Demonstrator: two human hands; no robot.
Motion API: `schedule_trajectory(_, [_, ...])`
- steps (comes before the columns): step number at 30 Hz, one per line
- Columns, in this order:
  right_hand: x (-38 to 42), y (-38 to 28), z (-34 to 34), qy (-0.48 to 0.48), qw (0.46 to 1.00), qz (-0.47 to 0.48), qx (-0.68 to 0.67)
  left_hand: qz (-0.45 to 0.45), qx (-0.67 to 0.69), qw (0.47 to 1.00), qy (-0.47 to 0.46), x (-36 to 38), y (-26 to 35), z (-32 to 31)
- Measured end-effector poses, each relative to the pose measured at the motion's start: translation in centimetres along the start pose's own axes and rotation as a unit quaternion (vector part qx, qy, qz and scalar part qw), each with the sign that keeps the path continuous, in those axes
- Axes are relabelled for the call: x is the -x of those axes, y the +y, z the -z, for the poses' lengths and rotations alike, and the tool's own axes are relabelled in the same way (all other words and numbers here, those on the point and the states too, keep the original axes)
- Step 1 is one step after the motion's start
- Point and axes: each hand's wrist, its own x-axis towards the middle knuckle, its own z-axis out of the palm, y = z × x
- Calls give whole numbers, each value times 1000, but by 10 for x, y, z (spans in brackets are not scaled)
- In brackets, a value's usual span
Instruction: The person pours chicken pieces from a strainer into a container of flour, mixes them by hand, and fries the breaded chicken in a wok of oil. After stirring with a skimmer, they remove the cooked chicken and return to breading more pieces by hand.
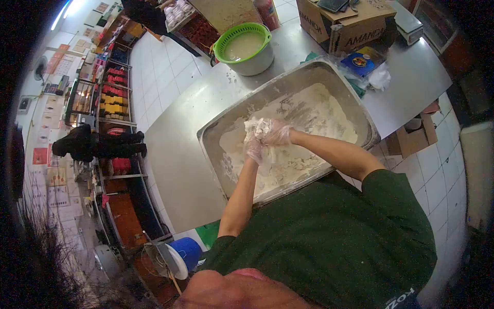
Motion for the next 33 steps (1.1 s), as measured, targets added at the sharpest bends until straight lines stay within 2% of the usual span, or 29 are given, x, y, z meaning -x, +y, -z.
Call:
schedule_trajectory(1, [3, -4, 1, 19, 997, 75, 11, -51, -53, 996, -42, 19, 18, -8])
schedule_trajectory(2, [6, -10, 5, 17, 997, 75, 11, -102, -106, 986, -83, 32, 33, -13])
schedule_trajectory(3, [7, -18, 13, -3, 996, 49, 74, -102, -105, 986, -81, 35, 43, -14])
schedule_trajectory(4, [8, -23, 20, -22, 990, 22, 138, 1, -67, 997, -38, 35, 50, -14])
schedule_trajectory(5, [9, -24, 27, -24, 990, 21, 138, 104, -27, 994, 5, 33, 52, -8])
schedule_trajectory(6, [11, -21, 35, -47, 990, -39, 125, 104, -26, 994, 5, 32, 53, 0])
schedule_trajectory(7, [12, -22, 42, -71, 986, -99, 112, 63, -109, 992, 3, 26, 45, 17])
schedule_trajectory(8, [14, -29, 50, -72, 986, -99, 114, 19, -190, 982, 1, 27, 50, 23])
schedule_trajectory(9, [16, -36, 59, -61, 981, -138, 118, 17, -189, 982, 0, 26, 56, 30])
schedule_trajectory(10, [16, -39, 66, -50, 975, -178, 121, 37, -281, 958, -36, 35, 74, 26])
schedule_trajectory(11, [10, -18, 73, -50, 975, -179, 122, 55, -371, 924, -73, 41, 87, 27])
schedule_trajectory(12, [4, 19, 82, -6, 990, -46, 133, 54, -370, 924, -74, 42, 90, 34])
schedule_trajectory(13, [5, 43, 90, 37, 985, 87, 142, -7, -403, 912, -83, 44, 89, 43])
schedule_trajectory(14, [12, 46, 97, 37, 985, 87, 143, -68, -433, 894, -92, 41, 85, 55])
schedule_trajectory(15, [17, 49, 104, 16, 958, -50, 281, -70, -433, 894, -93, 35, 82, 65])
schedule_trajectory(16, [22, 50, 109, -5, 894, -186, 409, 27, -577, 815, -48, 26, 74, 80])
schedule_trajectory(17, [27, 53, 110, -127, 878, -192, 420, 127, -698, 704, 0, 26, 72, 85])
schedule_trajectory(18, [28, 55, 112, -246, 849, -195, 426, 126, -698, 705, 1, 23, 70, 87])
schedule_trajectory(20, [39, 41, 69, -207, 876, -159, 406, 166, -618, 769, -19, 29, 61, 76])
schedule_trajectory(22, [32, 75, 21, -275, 885, -149, 344, 207, -531, 821, -41, 36, 31, 44])
schedule_trajectory(24, [38, 27, -1, -177, 915, -248, 265, 244, -441, 861, -64, 39, 14, 20])
schedule_trajectory(26, [31, 21, -13, -188, 951, -245, -32, 280, -348, 891, -87, 40, 3, 9])
schedule_trajectory(27, [29, 17, -17, -185, 951, -246, -33, 280, -350, 890, -89, 42, 3, 10])
schedule_trajectory(29, [26, 1, -14, -101, 990, -85, 41, 321, -137, 934, -80, 40, 6, 10])
schedule_trajectory(30, [19, 19, -16, -98, 991, -86, 41, 321, -139, 933, -83, 39, 6, 10])
schedule_trajectory(32, [-5, 72, -20, -104, 981, -71, -146, 191, -84, 977, -48, 62, 38, -13])
schedule_trajectory(33, [-4, 64, -4, -104, 981, -72, -144, 190, -83, 977, -49, 56, 40, -8])
